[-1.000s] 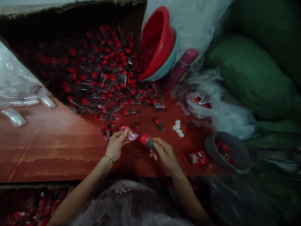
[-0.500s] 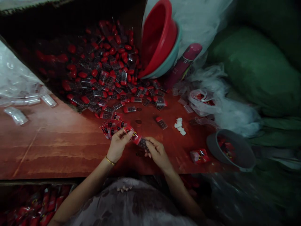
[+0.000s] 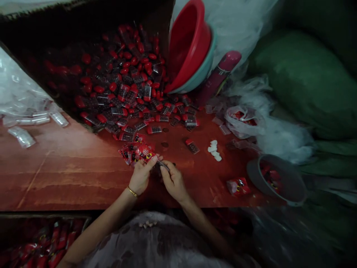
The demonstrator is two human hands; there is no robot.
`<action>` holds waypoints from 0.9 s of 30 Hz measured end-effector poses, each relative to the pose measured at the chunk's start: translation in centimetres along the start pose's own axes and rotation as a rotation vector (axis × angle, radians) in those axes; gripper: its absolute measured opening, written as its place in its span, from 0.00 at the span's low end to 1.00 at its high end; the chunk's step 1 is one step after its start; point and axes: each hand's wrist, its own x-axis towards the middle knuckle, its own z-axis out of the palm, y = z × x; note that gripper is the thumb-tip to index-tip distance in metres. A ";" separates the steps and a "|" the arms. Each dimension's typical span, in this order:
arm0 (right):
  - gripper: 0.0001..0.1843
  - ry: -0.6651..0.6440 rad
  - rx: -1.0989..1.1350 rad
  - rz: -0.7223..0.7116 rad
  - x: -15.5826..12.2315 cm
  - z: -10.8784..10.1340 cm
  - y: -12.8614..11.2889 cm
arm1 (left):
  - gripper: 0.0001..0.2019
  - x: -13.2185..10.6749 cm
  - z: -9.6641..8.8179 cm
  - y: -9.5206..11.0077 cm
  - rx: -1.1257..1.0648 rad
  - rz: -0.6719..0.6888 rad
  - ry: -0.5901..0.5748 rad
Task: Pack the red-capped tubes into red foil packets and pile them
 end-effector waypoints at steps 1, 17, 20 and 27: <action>0.13 0.030 0.023 0.023 0.0 0.3 -0.1 | 0.18 0.0 0.1 0.0 -0.002 -0.002 -0.008; 0.14 0.059 0.298 0.225 0.2 1.5 -0.4 | 0.18 -0.3 -0.8 -0.8 0.207 -0.012 -0.181; 0.14 0.030 0.359 0.215 0.6 1.4 -0.5 | 0.19 -0.3 -0.9 -0.2 0.170 0.046 -0.171; 0.14 0.038 0.297 0.205 0.7 1.3 -1.1 | 0.18 0.0 -0.9 -0.5 0.176 0.053 -0.129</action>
